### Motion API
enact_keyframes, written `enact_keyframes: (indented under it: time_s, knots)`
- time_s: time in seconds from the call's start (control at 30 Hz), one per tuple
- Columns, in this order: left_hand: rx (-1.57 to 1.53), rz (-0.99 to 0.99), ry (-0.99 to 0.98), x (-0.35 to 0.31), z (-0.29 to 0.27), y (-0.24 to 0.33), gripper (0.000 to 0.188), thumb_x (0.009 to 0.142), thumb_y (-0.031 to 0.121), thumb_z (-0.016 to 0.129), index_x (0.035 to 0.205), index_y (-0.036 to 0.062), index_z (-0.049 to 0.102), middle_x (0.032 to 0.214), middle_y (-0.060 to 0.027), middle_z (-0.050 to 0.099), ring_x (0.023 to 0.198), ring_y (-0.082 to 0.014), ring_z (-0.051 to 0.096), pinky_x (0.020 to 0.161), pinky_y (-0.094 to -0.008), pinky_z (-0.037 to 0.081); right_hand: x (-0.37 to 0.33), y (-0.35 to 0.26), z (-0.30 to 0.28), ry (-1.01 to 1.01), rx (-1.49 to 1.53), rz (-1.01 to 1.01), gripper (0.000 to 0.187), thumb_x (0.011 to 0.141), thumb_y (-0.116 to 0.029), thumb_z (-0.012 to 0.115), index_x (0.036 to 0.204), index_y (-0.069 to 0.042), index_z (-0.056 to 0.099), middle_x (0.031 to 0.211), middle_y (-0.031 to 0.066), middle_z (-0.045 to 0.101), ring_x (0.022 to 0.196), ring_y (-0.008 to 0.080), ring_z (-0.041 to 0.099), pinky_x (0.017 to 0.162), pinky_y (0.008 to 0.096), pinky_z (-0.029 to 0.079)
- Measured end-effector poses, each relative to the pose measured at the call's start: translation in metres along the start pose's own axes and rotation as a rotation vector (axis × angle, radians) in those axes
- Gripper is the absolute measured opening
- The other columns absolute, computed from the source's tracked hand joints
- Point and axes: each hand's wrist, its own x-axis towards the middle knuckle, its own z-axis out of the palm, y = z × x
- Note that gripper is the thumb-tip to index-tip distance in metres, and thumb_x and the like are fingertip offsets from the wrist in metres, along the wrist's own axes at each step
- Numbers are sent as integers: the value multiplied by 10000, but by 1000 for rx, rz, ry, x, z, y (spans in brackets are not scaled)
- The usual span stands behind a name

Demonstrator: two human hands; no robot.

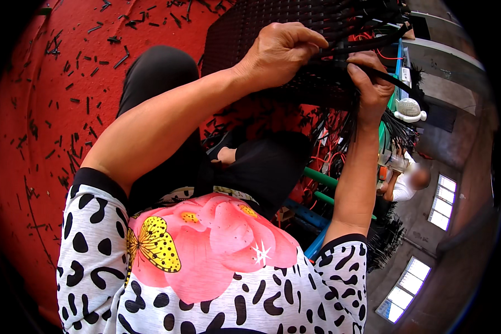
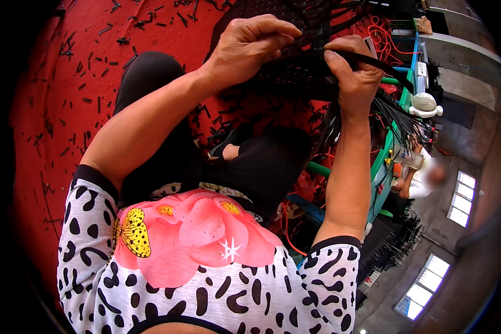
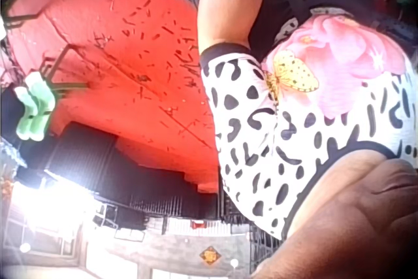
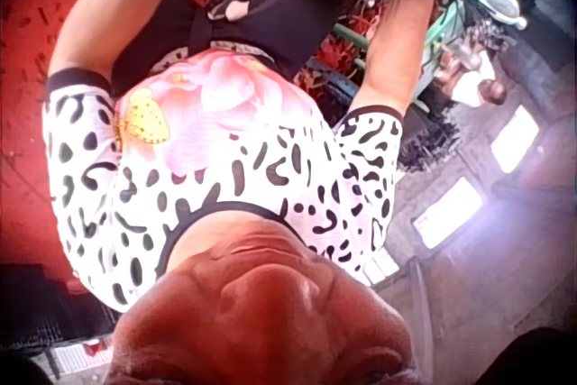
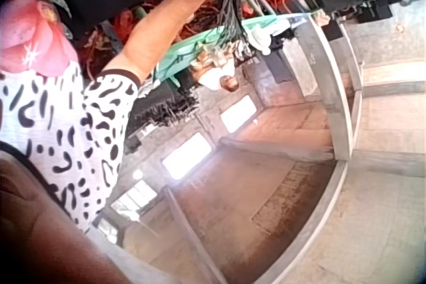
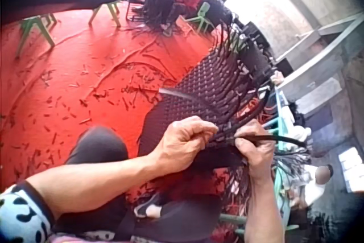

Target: The person sits on a red floor and weaves black plastic strips into a mesh basket frame. They use a hammer to secure the strips and a knife to trim excess material. The person works on the basket in their lap, occasionally adjusting the frame and tools.

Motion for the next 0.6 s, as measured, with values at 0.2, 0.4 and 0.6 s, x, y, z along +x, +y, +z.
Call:
enact_keyframes:
  time_s: [0.2, 0.4, 0.6]
  knots:
    - [202, 381, 103, 12, 16, 4, 138, 880, 75, 565, 967, 21, 656, 780, 5, 569, 642, -44, 506, 566, -186, 407, 0, 2, -1, 2, 56, -4, 68, 697, 1, 592, 760, 14, 615, 747, 50, 563, 704, 128, 519, 662, 239, 398]
    - [162, 206, 228, 2, 21, 21, 180, 762, 45, 615, 940, 25, 636, 782, -112, 609, 692, -233, 618, 617, -309, 491, -1, 1, 1, 26, 32, -22, 64, 702, 2, 591, 760, 12, 618, 741, 44, 560, 700, 115, 514, 649, 237, 390]
    - [22, 90, 96, 6, 19, 20, 138, 764, 39, 617, 896, 7, 642, 749, -108, 612, 632, -197, 620, 569, -295, 493, 0, 1, 0, 3, 43, 14, 61, 708, 5, 589, 761, 10, 620, 739, 39, 566, 697, 107, 523, 644, 227, 391]
